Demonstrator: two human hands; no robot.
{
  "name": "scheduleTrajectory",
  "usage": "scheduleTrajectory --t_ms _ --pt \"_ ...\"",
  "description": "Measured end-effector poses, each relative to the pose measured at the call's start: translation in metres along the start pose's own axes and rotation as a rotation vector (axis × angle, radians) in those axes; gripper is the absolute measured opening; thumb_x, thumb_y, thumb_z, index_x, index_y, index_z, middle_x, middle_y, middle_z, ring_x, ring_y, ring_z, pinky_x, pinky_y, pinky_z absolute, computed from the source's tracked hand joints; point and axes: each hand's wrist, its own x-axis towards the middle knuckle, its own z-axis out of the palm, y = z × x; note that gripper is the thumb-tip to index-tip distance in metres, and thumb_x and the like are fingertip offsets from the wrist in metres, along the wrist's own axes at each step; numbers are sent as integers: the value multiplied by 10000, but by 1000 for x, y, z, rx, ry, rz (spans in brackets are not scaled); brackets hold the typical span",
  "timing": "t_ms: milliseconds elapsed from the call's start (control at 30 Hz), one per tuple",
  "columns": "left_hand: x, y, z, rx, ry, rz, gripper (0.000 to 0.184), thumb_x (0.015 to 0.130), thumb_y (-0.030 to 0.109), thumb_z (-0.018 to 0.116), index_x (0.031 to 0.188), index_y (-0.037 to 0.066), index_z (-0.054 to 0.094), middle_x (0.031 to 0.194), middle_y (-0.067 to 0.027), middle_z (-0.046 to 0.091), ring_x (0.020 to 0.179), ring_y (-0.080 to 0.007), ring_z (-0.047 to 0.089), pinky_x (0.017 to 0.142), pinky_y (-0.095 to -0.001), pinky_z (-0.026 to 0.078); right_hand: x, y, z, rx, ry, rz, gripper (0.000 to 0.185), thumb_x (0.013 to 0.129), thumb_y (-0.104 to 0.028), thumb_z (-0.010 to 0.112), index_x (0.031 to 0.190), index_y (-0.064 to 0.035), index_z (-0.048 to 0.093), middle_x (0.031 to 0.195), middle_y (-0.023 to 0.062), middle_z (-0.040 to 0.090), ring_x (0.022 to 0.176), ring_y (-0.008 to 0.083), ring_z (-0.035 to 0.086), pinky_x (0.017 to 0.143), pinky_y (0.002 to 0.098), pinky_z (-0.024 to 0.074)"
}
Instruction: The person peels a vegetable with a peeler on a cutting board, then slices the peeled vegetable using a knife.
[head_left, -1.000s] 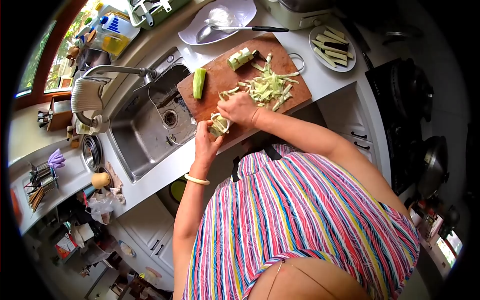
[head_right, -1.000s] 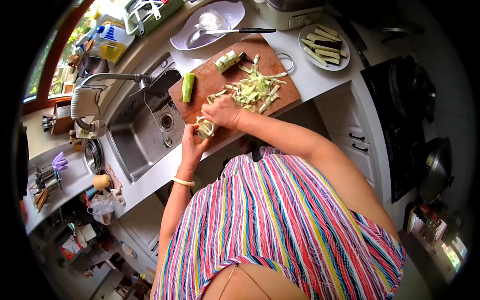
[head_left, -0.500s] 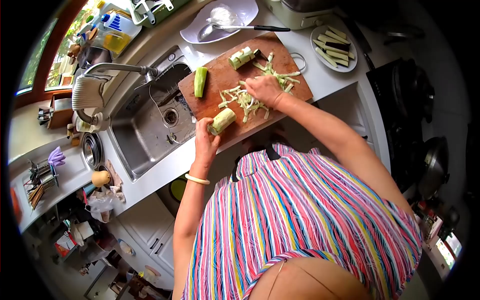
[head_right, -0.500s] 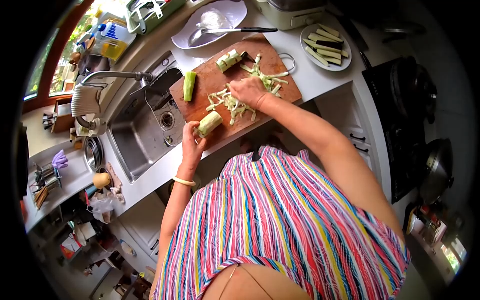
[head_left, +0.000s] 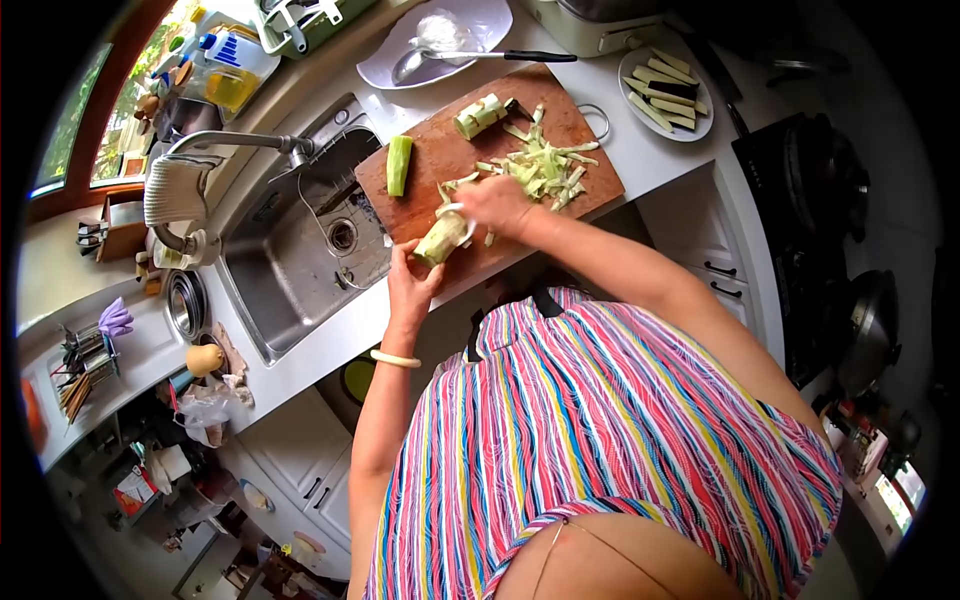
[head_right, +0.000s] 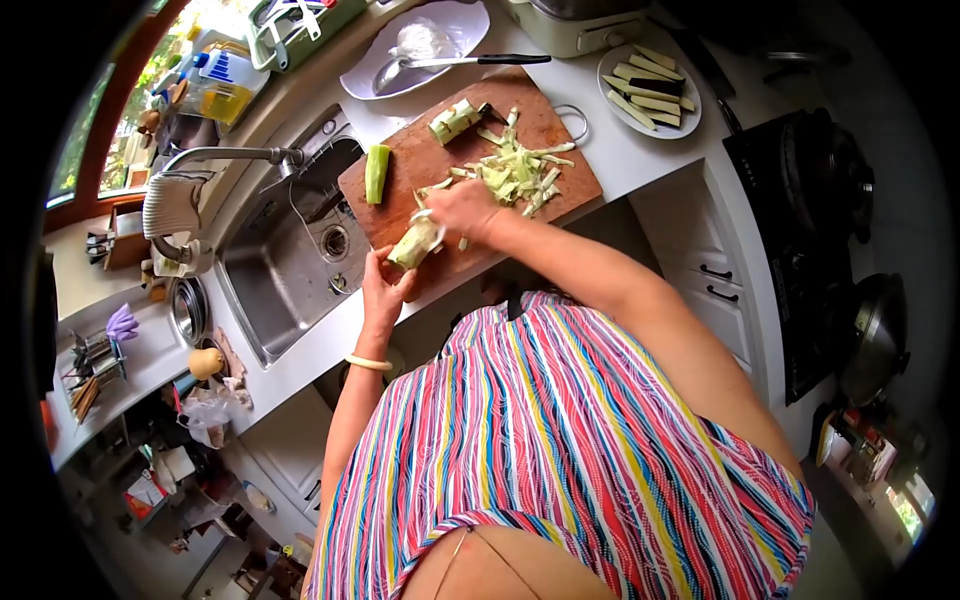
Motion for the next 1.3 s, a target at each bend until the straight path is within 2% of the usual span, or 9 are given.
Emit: scheduleTrajectory --t_ms 67,100,233,500,667,833,967,1133,1300 --pt "3 -4 0 -14 14 -12 443 742 10 681 1114 -14 441 958 -110 610 866 -159 610 755 -279 502 -6 33 -22 -55 -272 261 185 819 -289 529 660 -193 527 505 23 538 484 187 592 409 331 454" --pt "0 -1 -3 23 -6 -20 447 741 7 680 1115 -14 437 954 -110 610 869 -160 611 756 -277 502 -11 37 -16 18 -65 251 181 821 -285 532 667 -191 519 507 21 534 490 194 595 423 328 454" --pt "5 22 0 36 -19 -30 440 724 4 699 1091 -10 456 928 -106 603 843 -150 609 743 -265 502 18 -32 -22 119 4 76 182 819 -287 546 669 -189 519 503 34 534 508 198 607 445 346 456" --pt "8 15 4 110 65 140 454 679 25 722 1077 -7 506 952 -100 590 814 -191 608 749 -288 492 16 -7 -13 19 42 -61 189 800 -303 556 657 -183 526 538 32 553 479 224 587 417 339 452" --pt "3 10 -7 168 19 69 446 676 24 709 1072 -4 507 969 -108 583 804 -191 589 751 -290 483 -18 50 22 -233 -225 111 203 840 -265 508 657 -178 497 470 2 480 418 171 509 335 312 363" --pt "8 10 -4 205 7 114 441 665 7 703 1060 -2 506 980 -111 571 834 -208 591 778 -300 485 14 -26 -11 167 136 17 199 828 -288 531 655 -188 526 495 41 544 420 210 561 379 345 425" --pt "8 12 -1 167 16 92 443 637 -17 686 1040 0 504 968 -114 549 868 -233 575 793 -315 474 -2 31 -15 -22 -127 145 180 813 -280 560 664 -182 544 513 41 568 433 203 579 402 344 452" --pt "7 6 3 226 11 235 441 620 -46 657 1029 5 500 978 -113 525 919 -259 547 834 -328 449 16 -29 -15 149 78 49 156 770 -273 555 645 -186 522 509 21 532 477 207 589 414 357 442" --pt "1 5 5 305 -24 197 458 651 -37 667 1053 12 454 986 -146 529 924 -296 557 825 -358 453 7 23 -21 18 -4 155 209 804 -290 579 645 -167 523 530 51 568 504 242 596 445 363 452"
